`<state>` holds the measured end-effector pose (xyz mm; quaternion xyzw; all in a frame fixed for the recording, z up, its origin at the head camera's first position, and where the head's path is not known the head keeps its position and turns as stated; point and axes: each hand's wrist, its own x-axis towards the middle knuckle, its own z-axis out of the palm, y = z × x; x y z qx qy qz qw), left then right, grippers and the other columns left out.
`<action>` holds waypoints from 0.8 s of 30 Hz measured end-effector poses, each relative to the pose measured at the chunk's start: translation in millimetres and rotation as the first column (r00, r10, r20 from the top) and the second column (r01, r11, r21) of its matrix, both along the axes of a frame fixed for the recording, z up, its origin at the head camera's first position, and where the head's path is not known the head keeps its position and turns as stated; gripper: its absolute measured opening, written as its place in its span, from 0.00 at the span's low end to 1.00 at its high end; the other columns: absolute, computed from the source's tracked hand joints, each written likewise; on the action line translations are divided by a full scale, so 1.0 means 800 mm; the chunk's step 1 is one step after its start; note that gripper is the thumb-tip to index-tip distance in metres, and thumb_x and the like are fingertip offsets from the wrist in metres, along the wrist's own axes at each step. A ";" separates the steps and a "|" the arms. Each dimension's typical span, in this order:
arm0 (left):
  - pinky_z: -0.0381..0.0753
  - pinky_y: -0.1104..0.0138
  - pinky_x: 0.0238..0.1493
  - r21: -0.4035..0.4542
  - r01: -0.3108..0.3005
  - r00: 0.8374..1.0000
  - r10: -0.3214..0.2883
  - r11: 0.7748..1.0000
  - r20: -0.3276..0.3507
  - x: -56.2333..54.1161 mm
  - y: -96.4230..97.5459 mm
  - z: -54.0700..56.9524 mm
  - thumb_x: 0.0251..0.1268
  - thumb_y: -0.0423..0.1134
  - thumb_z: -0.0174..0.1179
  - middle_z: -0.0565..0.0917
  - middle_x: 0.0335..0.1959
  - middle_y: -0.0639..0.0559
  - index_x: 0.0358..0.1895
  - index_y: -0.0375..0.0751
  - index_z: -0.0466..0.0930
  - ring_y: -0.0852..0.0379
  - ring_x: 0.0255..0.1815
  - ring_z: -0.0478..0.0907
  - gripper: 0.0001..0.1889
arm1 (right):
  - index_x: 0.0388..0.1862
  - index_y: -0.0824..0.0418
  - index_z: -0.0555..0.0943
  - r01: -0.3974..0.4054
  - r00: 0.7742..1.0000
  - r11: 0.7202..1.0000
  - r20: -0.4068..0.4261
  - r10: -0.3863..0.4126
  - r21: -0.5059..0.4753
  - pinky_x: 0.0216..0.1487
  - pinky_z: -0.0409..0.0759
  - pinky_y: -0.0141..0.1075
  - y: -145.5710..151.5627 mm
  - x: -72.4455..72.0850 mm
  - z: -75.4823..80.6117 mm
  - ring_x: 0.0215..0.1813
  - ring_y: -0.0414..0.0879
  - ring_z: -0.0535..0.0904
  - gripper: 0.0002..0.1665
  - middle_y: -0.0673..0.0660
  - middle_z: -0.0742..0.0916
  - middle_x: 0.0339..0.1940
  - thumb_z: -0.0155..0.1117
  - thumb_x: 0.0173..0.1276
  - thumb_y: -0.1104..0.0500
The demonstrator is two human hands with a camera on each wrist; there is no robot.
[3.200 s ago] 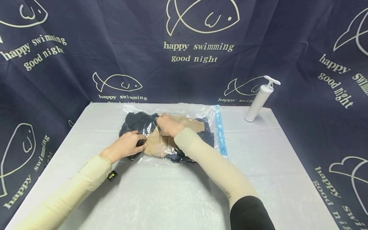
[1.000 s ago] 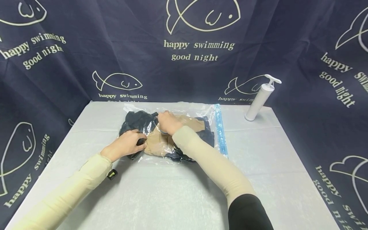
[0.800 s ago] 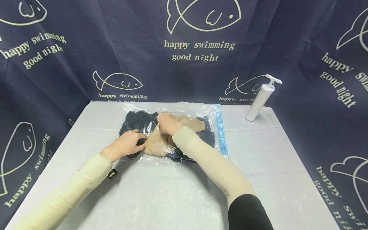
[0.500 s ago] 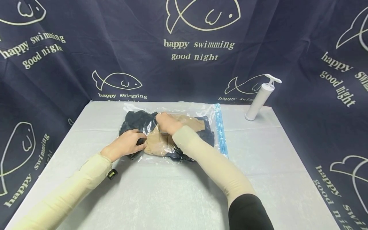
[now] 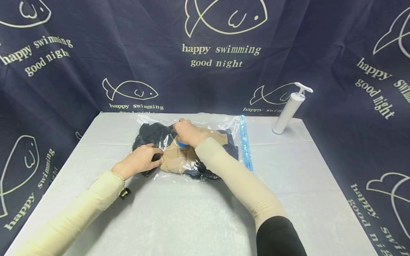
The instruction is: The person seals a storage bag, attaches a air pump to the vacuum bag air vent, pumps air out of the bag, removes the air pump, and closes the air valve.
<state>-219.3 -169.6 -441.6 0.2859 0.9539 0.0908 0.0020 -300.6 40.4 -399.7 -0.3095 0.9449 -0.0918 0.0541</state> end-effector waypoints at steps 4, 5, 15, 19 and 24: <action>0.85 0.44 0.50 0.002 -0.007 1.000 0.007 1.000 -0.001 0.000 0.000 0.001 0.64 0.43 0.68 0.87 0.46 0.40 0.49 0.41 0.88 0.39 0.48 0.84 0.14 | 0.49 0.65 0.86 0.032 0.999 0.999 0.017 -0.032 0.003 0.57 0.85 0.44 0.001 0.002 -0.006 0.51 0.54 0.83 0.12 0.61 0.88 0.47 0.64 0.68 0.66; 0.85 0.44 0.50 0.001 -0.008 1.000 0.008 1.000 -0.005 0.000 0.000 0.001 0.64 0.42 0.68 0.87 0.46 0.40 0.49 0.41 0.88 0.39 0.48 0.84 0.14 | 0.47 0.65 0.86 0.044 0.999 0.999 0.027 -0.044 0.007 0.54 0.85 0.45 0.001 0.003 -0.007 0.49 0.54 0.83 0.10 0.62 0.87 0.45 0.63 0.68 0.66; 0.85 0.45 0.51 -0.024 -0.010 1.000 0.010 1.000 -0.018 0.001 -0.001 0.001 0.64 0.45 0.68 0.88 0.47 0.41 0.50 0.43 0.88 0.40 0.50 0.84 0.15 | 0.42 0.65 0.84 0.031 0.998 0.999 0.050 -0.032 0.019 0.52 0.85 0.45 -0.002 0.009 -0.019 0.47 0.55 0.81 0.09 0.60 0.88 0.40 0.66 0.62 0.69; 0.85 0.45 0.49 -0.018 -0.015 1.000 0.015 1.000 -0.015 0.001 -0.001 -0.001 0.65 0.45 0.68 0.87 0.48 0.40 0.51 0.43 0.87 0.40 0.49 0.84 0.16 | 0.40 0.66 0.87 -0.007 0.998 1.000 0.055 0.005 0.029 0.53 0.85 0.43 -0.002 0.010 -0.016 0.47 0.55 0.82 0.11 0.59 0.88 0.40 0.68 0.57 0.70; 0.85 0.44 0.49 -0.016 -0.021 1.000 0.021 1.000 -0.007 0.002 -0.001 0.000 0.65 0.46 0.68 0.88 0.48 0.41 0.51 0.43 0.88 0.40 0.50 0.85 0.15 | 0.42 0.64 0.90 -0.059 0.997 0.998 0.060 0.057 0.039 0.60 0.83 0.42 -0.001 0.009 -0.015 0.54 0.55 0.83 0.15 0.58 0.90 0.45 0.66 0.56 0.72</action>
